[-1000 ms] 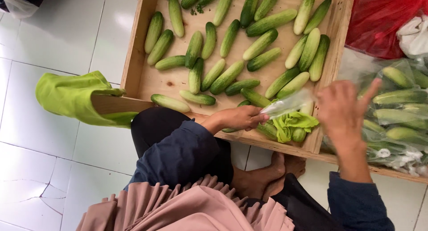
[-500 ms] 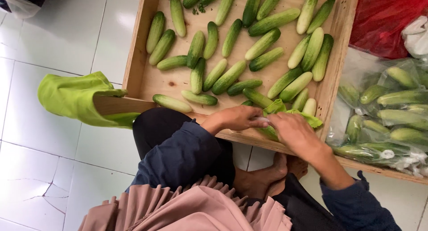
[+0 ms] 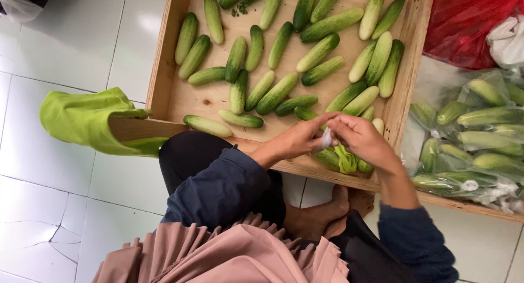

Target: The person wipes cucumbers with a cloth and places them into plastic bags one by one while sitting on the floor next to a wooden crate.

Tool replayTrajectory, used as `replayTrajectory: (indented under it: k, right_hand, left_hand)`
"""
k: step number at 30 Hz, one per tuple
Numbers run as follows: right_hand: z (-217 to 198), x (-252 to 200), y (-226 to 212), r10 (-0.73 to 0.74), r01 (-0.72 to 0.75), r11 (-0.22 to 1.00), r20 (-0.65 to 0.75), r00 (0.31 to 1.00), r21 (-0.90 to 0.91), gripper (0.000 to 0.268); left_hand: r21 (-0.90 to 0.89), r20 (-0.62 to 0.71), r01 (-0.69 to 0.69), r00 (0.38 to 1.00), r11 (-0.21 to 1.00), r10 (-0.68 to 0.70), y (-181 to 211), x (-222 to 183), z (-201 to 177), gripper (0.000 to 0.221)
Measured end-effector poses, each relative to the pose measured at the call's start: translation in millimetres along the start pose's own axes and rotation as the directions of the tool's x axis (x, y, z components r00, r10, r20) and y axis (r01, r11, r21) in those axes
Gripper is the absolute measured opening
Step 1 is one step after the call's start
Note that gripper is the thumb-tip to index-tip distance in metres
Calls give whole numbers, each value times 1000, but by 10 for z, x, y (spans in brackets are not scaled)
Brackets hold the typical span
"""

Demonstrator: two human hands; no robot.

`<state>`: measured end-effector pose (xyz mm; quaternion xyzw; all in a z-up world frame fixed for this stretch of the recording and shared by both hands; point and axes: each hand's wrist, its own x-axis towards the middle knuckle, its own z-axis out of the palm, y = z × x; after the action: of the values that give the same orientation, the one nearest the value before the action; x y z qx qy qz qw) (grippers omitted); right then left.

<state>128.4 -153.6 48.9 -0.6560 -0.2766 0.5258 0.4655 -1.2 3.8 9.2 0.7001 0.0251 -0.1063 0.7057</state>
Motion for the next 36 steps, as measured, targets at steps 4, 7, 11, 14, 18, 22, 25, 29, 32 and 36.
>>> replayTrajectory:
  k: [4, 7, 11, 14, 18, 22, 25, 29, 32, 36]
  right_hand:
    - [139, 156, 626, 106, -60, 965, -170, 980, 256, 34]
    - [221, 131, 684, 124, -24, 912, -221, 967, 410, 20]
    - [300, 40, 711, 64, 92, 905, -347, 936, 415, 19]
    - [386, 9, 881, 28, 164, 907, -443, 896, 388, 21]
    - [537, -83, 756, -4, 231, 904, -535, 845, 359, 31]
    - [541, -104, 690, -95, 211, 959, -487, 868, 189, 31]
    - [527, -77, 740, -219, 246, 969, -500, 838, -13, 40]
    - [503, -101, 706, -420, 211, 874, -462, 781, -438, 28]
    - [472, -111, 710, -431, 202, 859, -449, 783, -471, 21]
    - [441, -110, 796, -366, 232, 923, -523, 769, -306, 10]
  left_hand:
    - [-29, -95, 16, 995, 999, -19, -54, -18, 46, 67]
    - [22, -130, 14, 991, 1000, -11, 112, -60, 84, 58]
    - [219, -196, -54, 976, 974, 98, -132, -2, 130, 45]
    - [254, -239, -47, 965, 966, 110, -294, 38, 175, 42]
    - [120, -330, 114, 941, 986, -68, -58, -54, 189, 37]
    - [108, -423, 216, 893, 970, -152, -484, 91, 164, 27]
    - [91, -449, 363, 846, 927, -287, -447, 84, 150, 28]
    - [79, -489, 365, 825, 928, -283, -327, 63, 92, 22]
    - [104, -507, 330, 829, 938, -236, -384, 71, 96, 25]
    - [142, -475, 253, 866, 957, -158, -208, 15, 97, 31]
